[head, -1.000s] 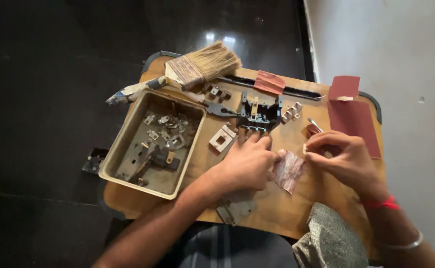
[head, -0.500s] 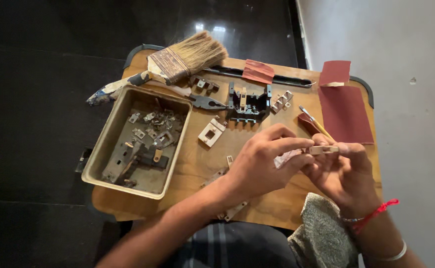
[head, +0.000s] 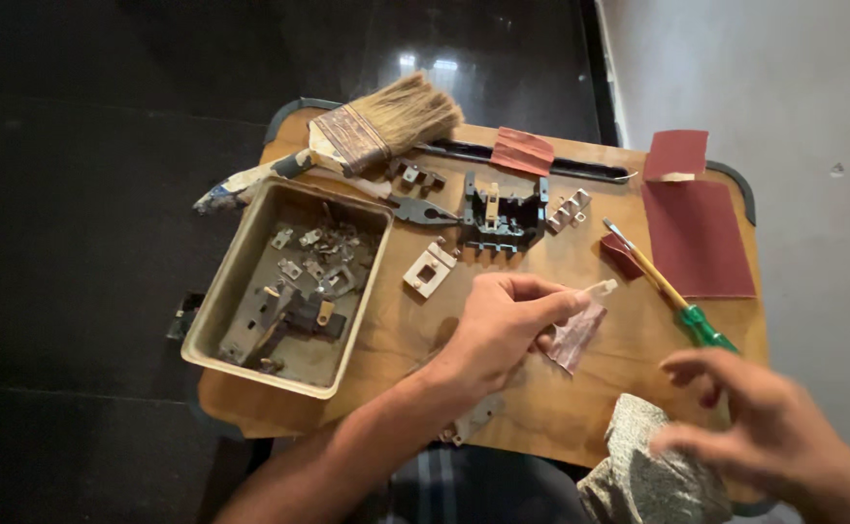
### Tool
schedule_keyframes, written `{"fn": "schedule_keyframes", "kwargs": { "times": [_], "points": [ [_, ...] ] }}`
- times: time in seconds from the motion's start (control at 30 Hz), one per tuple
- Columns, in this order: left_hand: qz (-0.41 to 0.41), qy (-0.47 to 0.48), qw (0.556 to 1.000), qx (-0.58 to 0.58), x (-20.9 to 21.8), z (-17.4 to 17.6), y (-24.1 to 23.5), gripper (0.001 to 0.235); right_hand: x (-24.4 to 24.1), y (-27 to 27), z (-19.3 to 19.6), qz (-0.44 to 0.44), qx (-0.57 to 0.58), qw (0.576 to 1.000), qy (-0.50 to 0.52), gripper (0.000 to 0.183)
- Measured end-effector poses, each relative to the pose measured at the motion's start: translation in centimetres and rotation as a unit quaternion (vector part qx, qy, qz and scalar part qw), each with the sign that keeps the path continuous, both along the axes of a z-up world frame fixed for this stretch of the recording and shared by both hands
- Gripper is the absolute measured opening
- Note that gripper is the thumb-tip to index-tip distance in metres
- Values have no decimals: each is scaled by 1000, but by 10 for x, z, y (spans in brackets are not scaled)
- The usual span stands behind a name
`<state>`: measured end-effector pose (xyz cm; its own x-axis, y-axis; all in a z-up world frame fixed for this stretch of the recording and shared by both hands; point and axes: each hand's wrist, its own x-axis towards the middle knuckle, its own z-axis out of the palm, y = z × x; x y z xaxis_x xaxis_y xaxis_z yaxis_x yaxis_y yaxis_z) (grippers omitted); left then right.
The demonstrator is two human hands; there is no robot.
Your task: The person sands small plastic and metal components by hand using a piece of sandpaper and then wipes them with a cloth.
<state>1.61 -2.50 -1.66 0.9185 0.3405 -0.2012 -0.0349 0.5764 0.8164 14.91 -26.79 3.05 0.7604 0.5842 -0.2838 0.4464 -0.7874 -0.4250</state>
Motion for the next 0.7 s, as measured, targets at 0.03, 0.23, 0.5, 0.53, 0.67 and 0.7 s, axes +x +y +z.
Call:
{"fn": "schedule_keyframes", "kwargs": {
  "times": [0.03, 0.23, 0.5, 0.53, 0.67, 0.7],
  "points": [
    [2, 1, 1000, 2, 0, -3, -1, 20, -1, -7, -6, 125, 96, 986, 47, 54],
    [3, -13, 998, -62, 1, -4, -11, 20, 5, -35, -18, 124, 237, 961, 66, 14],
    [111, -128, 861, 480, -17, 22, -47, 14, -32, 22, -15, -88, 392, 915, 21, 23],
    [109, -130, 862, 479, -15, 23, -49, 14, -41, 27, -14, -76, 424, 895, 115, 35],
    [81, -151, 876, 452, -14, 20, -44, 14, -52, 38, -17, 0, 433, 887, 162, 42],
    [50, -167, 885, 433, -14, 19, -40, 13, -50, 38, -19, -1, 456, 866, 206, 35]
  ]
}}
